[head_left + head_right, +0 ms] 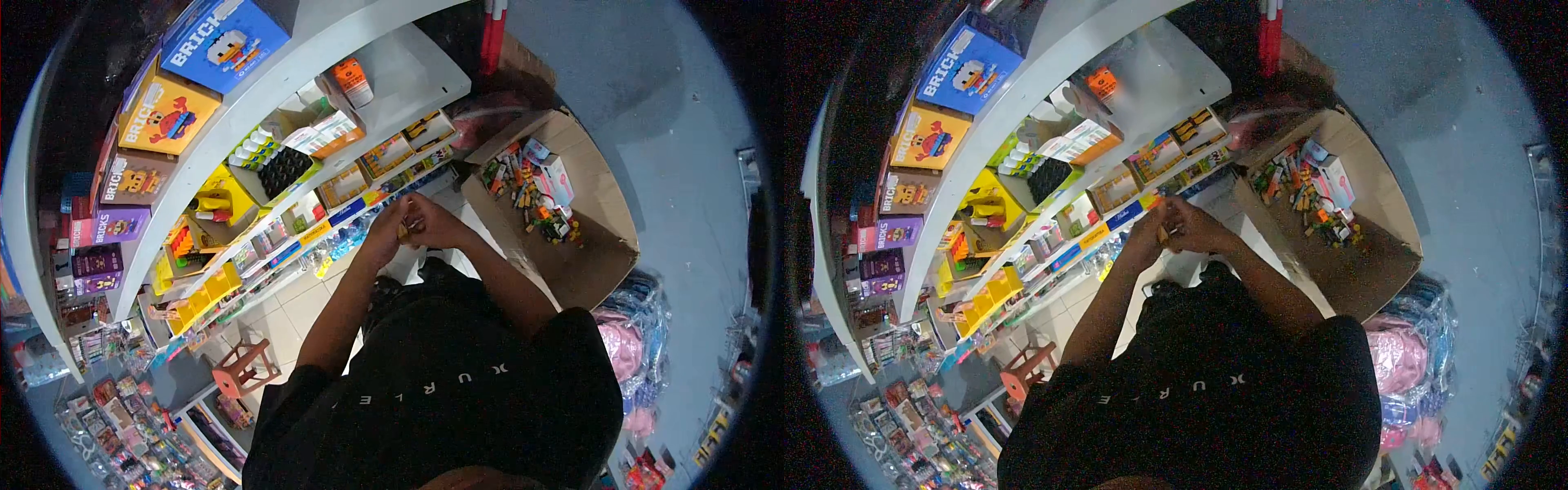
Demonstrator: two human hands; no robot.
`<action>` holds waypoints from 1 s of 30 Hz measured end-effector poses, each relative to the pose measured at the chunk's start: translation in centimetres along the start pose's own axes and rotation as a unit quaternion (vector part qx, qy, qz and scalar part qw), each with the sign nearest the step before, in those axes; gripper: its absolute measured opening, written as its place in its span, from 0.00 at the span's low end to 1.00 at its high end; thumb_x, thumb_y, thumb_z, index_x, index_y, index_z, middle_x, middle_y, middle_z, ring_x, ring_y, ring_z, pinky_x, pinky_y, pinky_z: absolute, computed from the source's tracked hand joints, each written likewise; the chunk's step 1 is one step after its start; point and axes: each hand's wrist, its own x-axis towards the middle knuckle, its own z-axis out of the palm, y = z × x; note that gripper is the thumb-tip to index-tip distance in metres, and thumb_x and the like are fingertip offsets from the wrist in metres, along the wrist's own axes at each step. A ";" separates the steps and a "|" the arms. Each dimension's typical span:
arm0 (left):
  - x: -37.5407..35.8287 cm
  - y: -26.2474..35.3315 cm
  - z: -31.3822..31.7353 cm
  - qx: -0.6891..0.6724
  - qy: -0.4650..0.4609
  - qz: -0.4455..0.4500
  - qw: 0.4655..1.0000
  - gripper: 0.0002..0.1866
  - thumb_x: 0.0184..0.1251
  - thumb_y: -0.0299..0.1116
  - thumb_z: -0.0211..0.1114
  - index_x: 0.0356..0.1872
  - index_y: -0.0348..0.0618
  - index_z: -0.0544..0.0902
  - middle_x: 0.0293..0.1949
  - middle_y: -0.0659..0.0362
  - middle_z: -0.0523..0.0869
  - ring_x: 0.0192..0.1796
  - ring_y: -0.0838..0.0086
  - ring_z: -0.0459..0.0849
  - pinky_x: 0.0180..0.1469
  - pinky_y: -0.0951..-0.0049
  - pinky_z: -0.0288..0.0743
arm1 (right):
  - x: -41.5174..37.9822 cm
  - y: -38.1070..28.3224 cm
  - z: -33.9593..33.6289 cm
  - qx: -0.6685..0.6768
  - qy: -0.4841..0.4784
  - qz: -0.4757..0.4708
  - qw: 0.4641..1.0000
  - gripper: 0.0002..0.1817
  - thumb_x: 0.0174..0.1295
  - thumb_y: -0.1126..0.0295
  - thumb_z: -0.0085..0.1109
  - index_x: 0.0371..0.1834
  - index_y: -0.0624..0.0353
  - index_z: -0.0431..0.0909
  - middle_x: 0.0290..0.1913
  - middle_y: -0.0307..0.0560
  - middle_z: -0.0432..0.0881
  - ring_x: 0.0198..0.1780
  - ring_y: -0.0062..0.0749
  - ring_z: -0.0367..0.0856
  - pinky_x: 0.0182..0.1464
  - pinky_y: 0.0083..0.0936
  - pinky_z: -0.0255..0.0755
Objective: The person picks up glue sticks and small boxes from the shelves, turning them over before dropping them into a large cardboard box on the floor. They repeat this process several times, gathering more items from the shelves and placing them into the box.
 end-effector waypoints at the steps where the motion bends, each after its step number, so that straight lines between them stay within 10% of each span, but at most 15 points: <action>1: -0.2 0.1 -0.4 0.011 0.018 -0.005 1.000 0.36 0.74 0.60 0.44 0.68 0.39 0.64 0.64 0.49 0.73 0.60 0.61 0.77 0.61 0.62 0.72 | 0.0 -1.2 -0.2 0.009 -0.013 0.028 0.999 0.37 0.48 0.78 0.73 0.62 0.59 0.63 0.43 0.50 0.80 0.44 0.32 0.84 0.42 0.30 0.81; 11: -7.2 -5.9 -9.2 -0.104 0.154 -0.043 0.982 0.39 0.73 0.61 0.46 0.74 0.46 0.54 0.64 0.49 0.75 0.59 0.60 0.77 0.62 0.61 0.63 | 13.0 10.8 -17.3 0.046 0.255 -0.037 0.965 0.24 0.58 0.72 0.66 0.57 0.63 0.71 0.49 0.52 0.78 0.42 0.39 0.82 0.39 0.31 0.81; 18: -12.1 -9.9 -11.5 -0.177 0.232 -0.063 0.955 0.39 0.71 0.63 0.47 0.74 0.47 0.55 0.64 0.47 0.74 0.58 0.59 0.77 0.62 0.61 0.64 | 18.4 11.9 -20.8 -0.352 0.409 0.127 0.832 0.22 0.63 0.57 0.57 0.54 0.62 0.77 0.53 0.59 0.81 0.55 0.49 0.80 0.53 0.42 0.76; 20: -12.6 -10.7 -11.6 -0.192 0.246 -0.066 0.948 0.40 0.71 0.63 0.48 0.74 0.47 0.55 0.64 0.47 0.75 0.58 0.58 0.76 0.63 0.60 0.64 | 20.2 14.5 -21.2 -0.353 0.465 -0.016 0.811 0.24 0.67 0.52 0.50 0.56 0.59 0.75 0.53 0.54 0.79 0.53 0.45 0.78 0.55 0.39 0.73; 30: -12.1 -11.3 -10.8 -0.222 0.251 -0.061 0.940 0.38 0.71 0.62 0.49 0.72 0.46 0.59 0.63 0.47 0.75 0.57 0.58 0.77 0.59 0.60 0.68 | 18.4 11.3 -18.5 -0.511 0.367 0.122 0.768 0.20 0.59 0.61 0.57 0.51 0.61 0.78 0.49 0.57 0.81 0.51 0.51 0.80 0.53 0.42 0.75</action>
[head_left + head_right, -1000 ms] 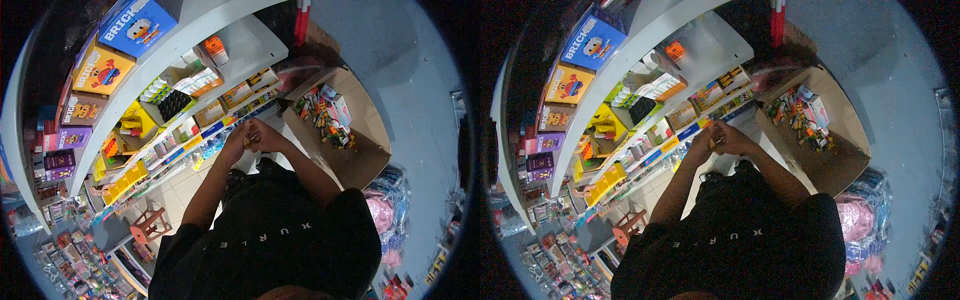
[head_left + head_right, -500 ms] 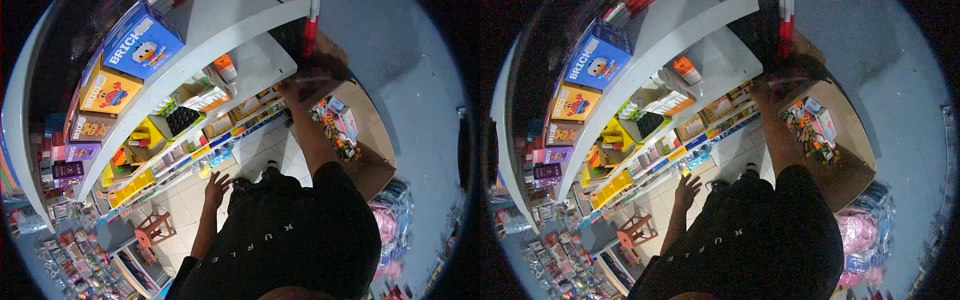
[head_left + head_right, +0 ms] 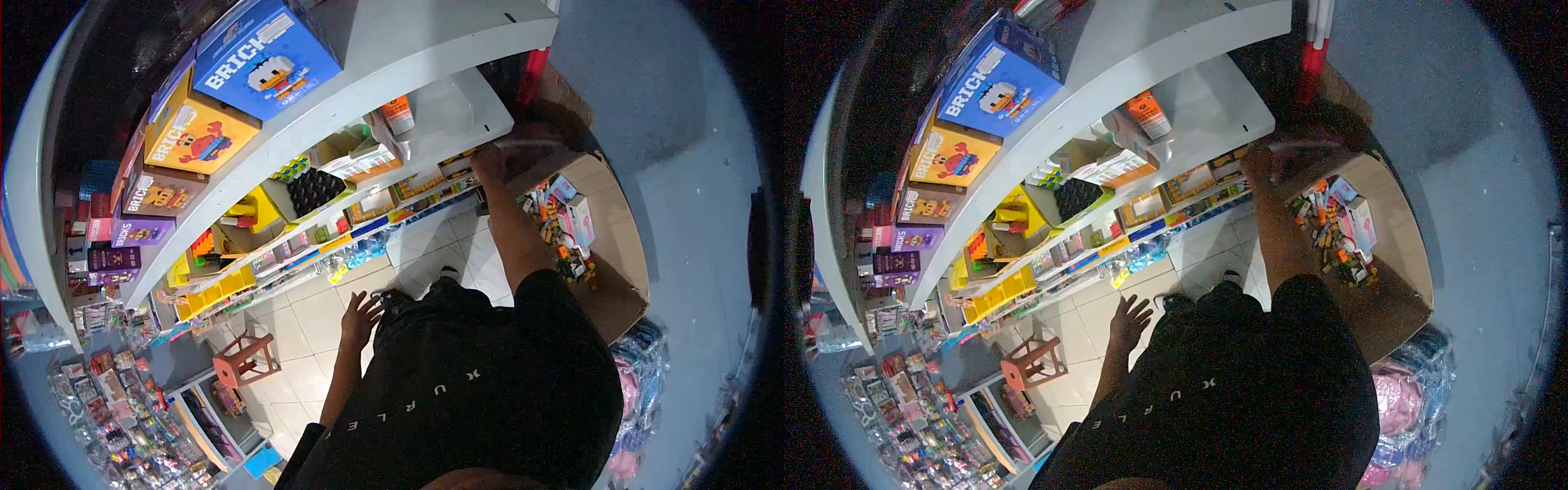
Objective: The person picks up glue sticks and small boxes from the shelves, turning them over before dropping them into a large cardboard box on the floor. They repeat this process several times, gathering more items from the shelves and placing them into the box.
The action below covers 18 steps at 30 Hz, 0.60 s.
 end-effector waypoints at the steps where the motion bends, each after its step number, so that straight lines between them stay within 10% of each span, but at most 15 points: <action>1: 0.1 0.0 0.1 -0.001 -0.002 0.001 1.000 0.38 0.71 0.62 0.49 0.72 0.46 0.59 0.63 0.47 0.75 0.56 0.58 0.77 0.58 0.61 0.69 | -0.1 -0.3 -0.5 -0.010 -0.013 -0.008 1.000 0.19 0.58 0.62 0.57 0.50 0.61 0.78 0.48 0.57 0.82 0.50 0.52 0.80 0.53 0.43 0.75; 13: -0.3 -1.3 0.0 -0.010 -0.015 0.004 1.000 0.38 0.71 0.61 0.50 0.73 0.45 0.58 0.61 0.48 0.76 0.52 0.60 0.80 0.54 0.62 0.73 | 0.6 -0.1 0.0 0.049 -0.067 -0.093 0.992 0.28 0.56 0.67 0.58 0.63 0.60 0.70 0.62 0.64 0.72 0.61 0.58 0.71 0.60 0.43 0.72; 18: -1.6 -1.6 -0.3 -0.012 0.003 -0.003 1.000 0.38 0.73 0.60 0.48 0.73 0.46 0.56 0.61 0.49 0.76 0.54 0.59 0.78 0.56 0.61 0.71 | 1.5 1.3 3.5 0.301 -0.152 0.039 0.941 0.29 0.62 0.71 0.54 0.68 0.58 0.62 0.59 0.54 0.75 0.59 0.48 0.76 0.57 0.45 0.72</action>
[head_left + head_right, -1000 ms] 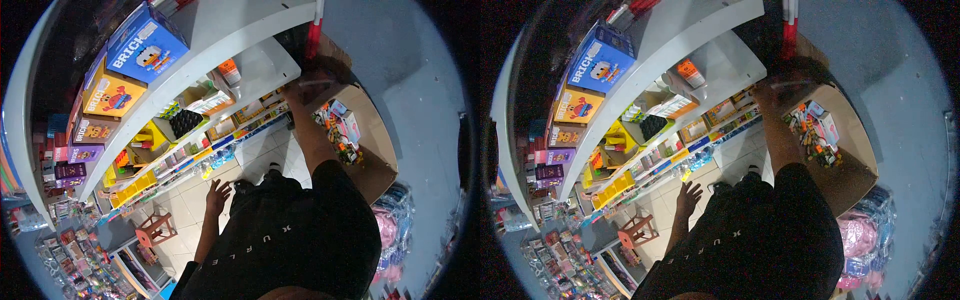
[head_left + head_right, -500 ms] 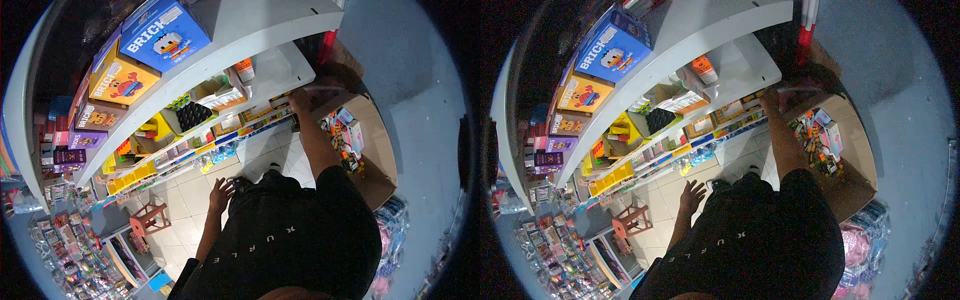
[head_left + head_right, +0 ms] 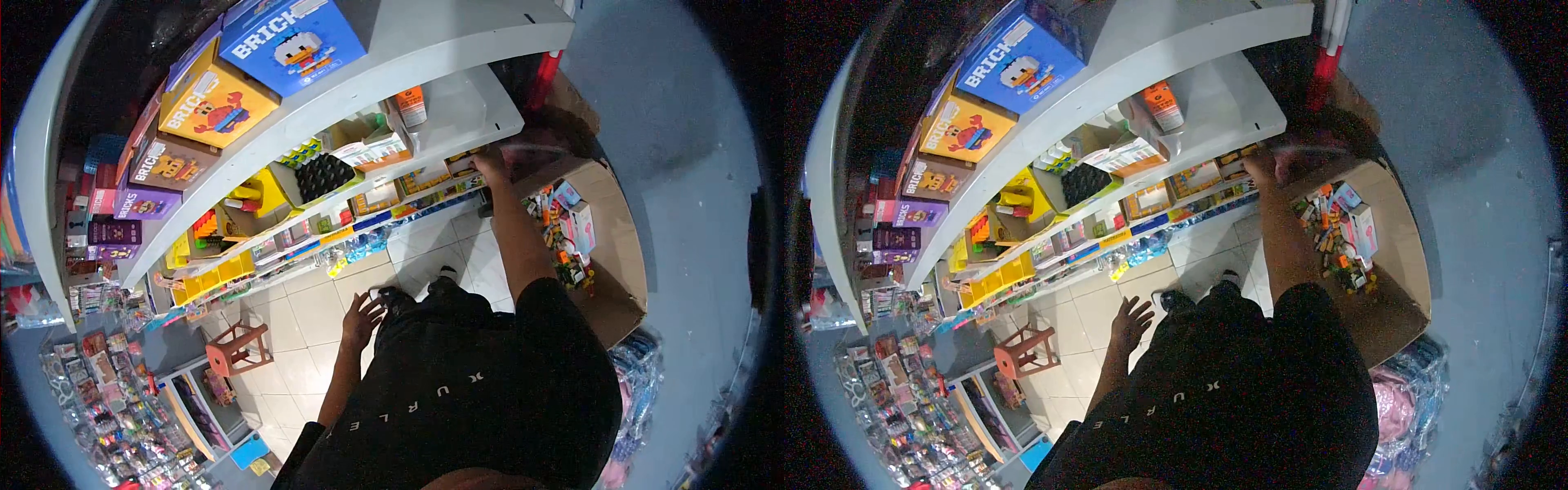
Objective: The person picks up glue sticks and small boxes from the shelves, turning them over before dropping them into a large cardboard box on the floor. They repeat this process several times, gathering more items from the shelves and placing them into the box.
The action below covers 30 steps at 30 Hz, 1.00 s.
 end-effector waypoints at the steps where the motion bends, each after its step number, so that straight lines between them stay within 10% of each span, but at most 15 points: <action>1: -0.4 -0.1 0.0 0.004 0.007 -0.002 1.000 0.38 0.73 0.60 0.48 0.73 0.45 0.56 0.61 0.49 0.76 0.55 0.58 0.78 0.57 0.60 0.71 | -0.2 -0.1 0.2 0.070 -0.018 0.037 0.997 0.30 0.62 0.72 0.54 0.69 0.57 0.61 0.58 0.54 0.75 0.58 0.46 0.77 0.55 0.43 0.73; 7: -1.4 -1.4 -1.4 -0.005 0.008 0.002 1.000 0.39 0.72 0.61 0.48 0.74 0.44 0.54 0.62 0.49 0.76 0.56 0.58 0.76 0.59 0.60 0.69 | -1.5 -0.7 1.0 0.309 -0.037 0.169 0.935 0.36 0.62 0.77 0.55 0.73 0.55 0.51 0.55 0.51 0.75 0.54 0.38 0.80 0.43 0.28 0.78; 10: -1.4 -2.1 -2.7 -0.017 0.001 0.001 1.000 0.36 0.74 0.57 0.48 0.74 0.46 0.55 0.65 0.46 0.72 0.59 0.56 0.76 0.61 0.59 0.69 | -2.4 -0.4 1.0 0.164 0.015 0.075 0.983 0.26 0.60 0.75 0.61 0.62 0.60 0.65 0.55 0.53 0.75 0.52 0.34 0.80 0.40 0.23 0.78; 13: -0.4 -4.1 -5.7 -0.028 -0.048 0.037 0.998 0.32 0.76 0.51 0.47 0.74 0.47 0.56 0.66 0.45 0.71 0.60 0.56 0.76 0.60 0.60 0.71 | -9.8 -6.8 1.0 0.347 -0.030 0.013 0.937 0.04 0.59 0.77 0.60 0.35 0.63 0.75 0.27 0.44 0.78 0.26 0.28 0.78 0.29 0.21 0.75; 23: -0.1 -1.1 -3.8 0.012 -0.061 -0.006 0.998 0.29 0.75 0.44 0.54 0.71 0.45 0.61 0.58 0.47 0.79 0.48 0.61 0.82 0.50 0.65 0.78 | -33.3 -4.0 10.5 0.162 -0.373 0.086 0.909 0.11 0.63 0.67 0.64 0.43 0.59 0.75 0.33 0.42 0.81 0.29 0.26 0.82 0.29 0.23 0.79; 30: -0.3 2.3 -5.0 0.065 -0.121 0.019 0.990 0.30 0.72 0.48 0.56 0.68 0.42 0.64 0.57 0.50 0.80 0.50 0.63 0.81 0.48 0.67 0.73 | -36.3 -9.1 9.6 0.051 -0.324 0.004 0.945 0.16 0.60 0.62 0.66 0.44 0.62 0.80 0.35 0.45 0.83 0.34 0.26 0.82 0.38 0.27 0.78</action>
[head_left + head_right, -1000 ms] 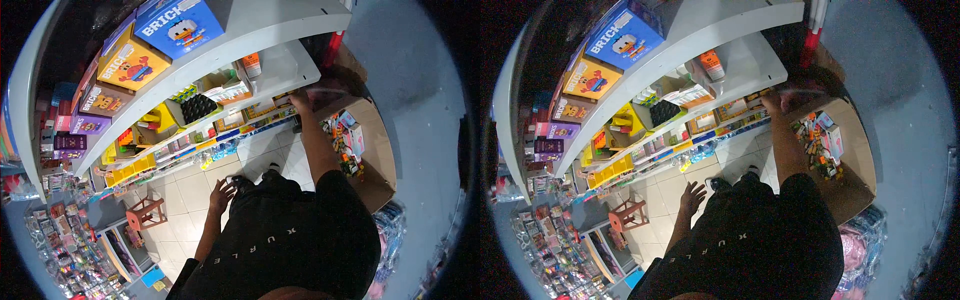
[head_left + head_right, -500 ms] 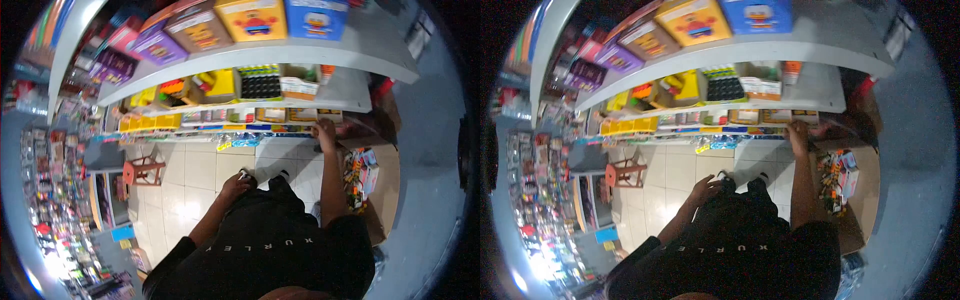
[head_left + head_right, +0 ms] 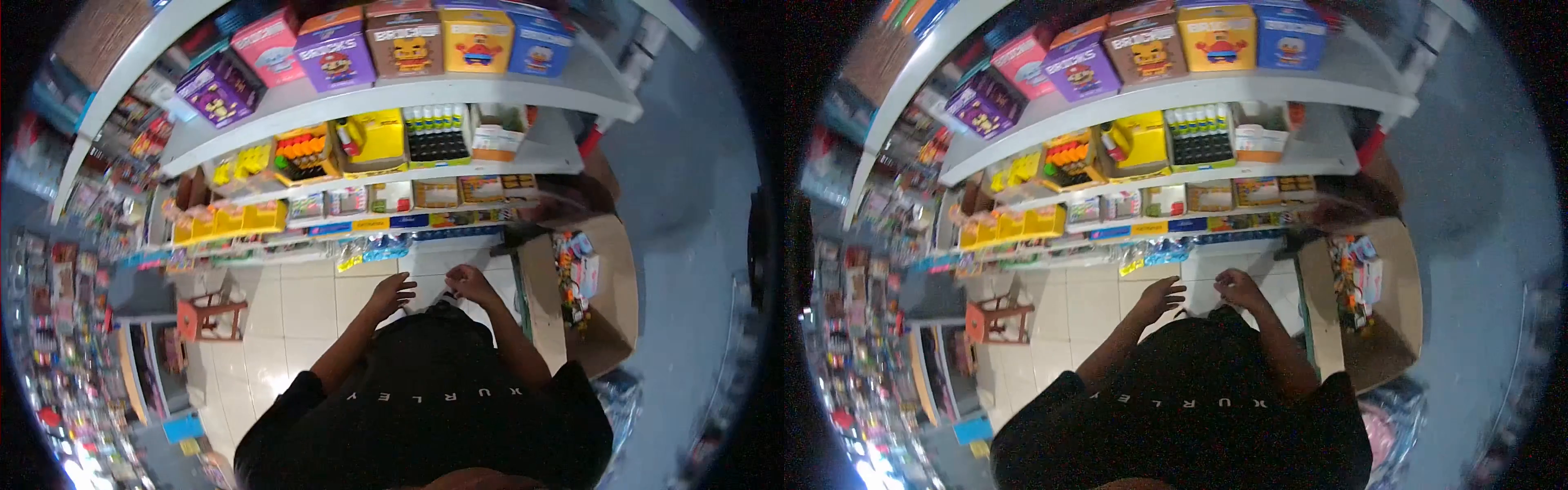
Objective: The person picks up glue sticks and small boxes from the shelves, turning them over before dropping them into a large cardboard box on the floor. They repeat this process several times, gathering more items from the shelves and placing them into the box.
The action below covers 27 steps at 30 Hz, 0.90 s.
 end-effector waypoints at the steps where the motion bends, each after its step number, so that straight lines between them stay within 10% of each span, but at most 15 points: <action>1: 0.6 -0.5 -1.1 0.016 -0.020 0.027 0.999 0.30 0.71 0.47 0.57 0.68 0.43 0.65 0.57 0.50 0.80 0.51 0.62 0.81 0.49 0.66 0.73 | 0.0 -0.5 -0.5 -0.019 0.022 -0.014 0.999 0.16 0.60 0.62 0.66 0.44 0.62 0.80 0.35 0.45 0.83 0.35 0.26 0.82 0.39 0.28 0.78; 10: 2.6 -3.6 -3.3 0.037 -0.107 -0.046 0.993 0.23 0.75 0.41 0.47 0.67 0.46 0.67 0.60 0.51 0.77 0.51 0.61 0.81 0.52 0.65 0.75 | -10.0 -1.4 -1.0 -0.078 0.254 -0.010 0.964 0.15 0.60 0.61 0.64 0.44 0.58 0.78 0.35 0.40 0.82 0.32 0.23 0.80 0.34 0.24 0.76; 18: 3.6 -3.6 1.9 0.142 -0.111 -0.131 0.975 0.26 0.73 0.41 0.51 0.68 0.43 0.66 0.58 0.49 0.78 0.48 0.63 0.82 0.49 0.67 0.75 | -15.5 4.2 6.7 -0.035 0.164 0.080 0.983 0.17 0.60 0.58 0.64 0.46 0.57 0.80 0.40 0.47 0.84 0.42 0.32 0.81 0.47 0.31 0.75; 27: 7.0 -1.5 9.3 0.190 -0.110 -0.096 0.971 0.25 0.71 0.43 0.54 0.66 0.45 0.68 0.57 0.52 0.79 0.47 0.63 0.81 0.50 0.66 0.72 | -16.9 4.9 -5.9 -0.023 0.378 -0.045 0.924 0.13 0.61 0.62 0.63 0.43 0.57 0.81 0.37 0.43 0.85 0.40 0.29 0.82 0.44 0.29 0.76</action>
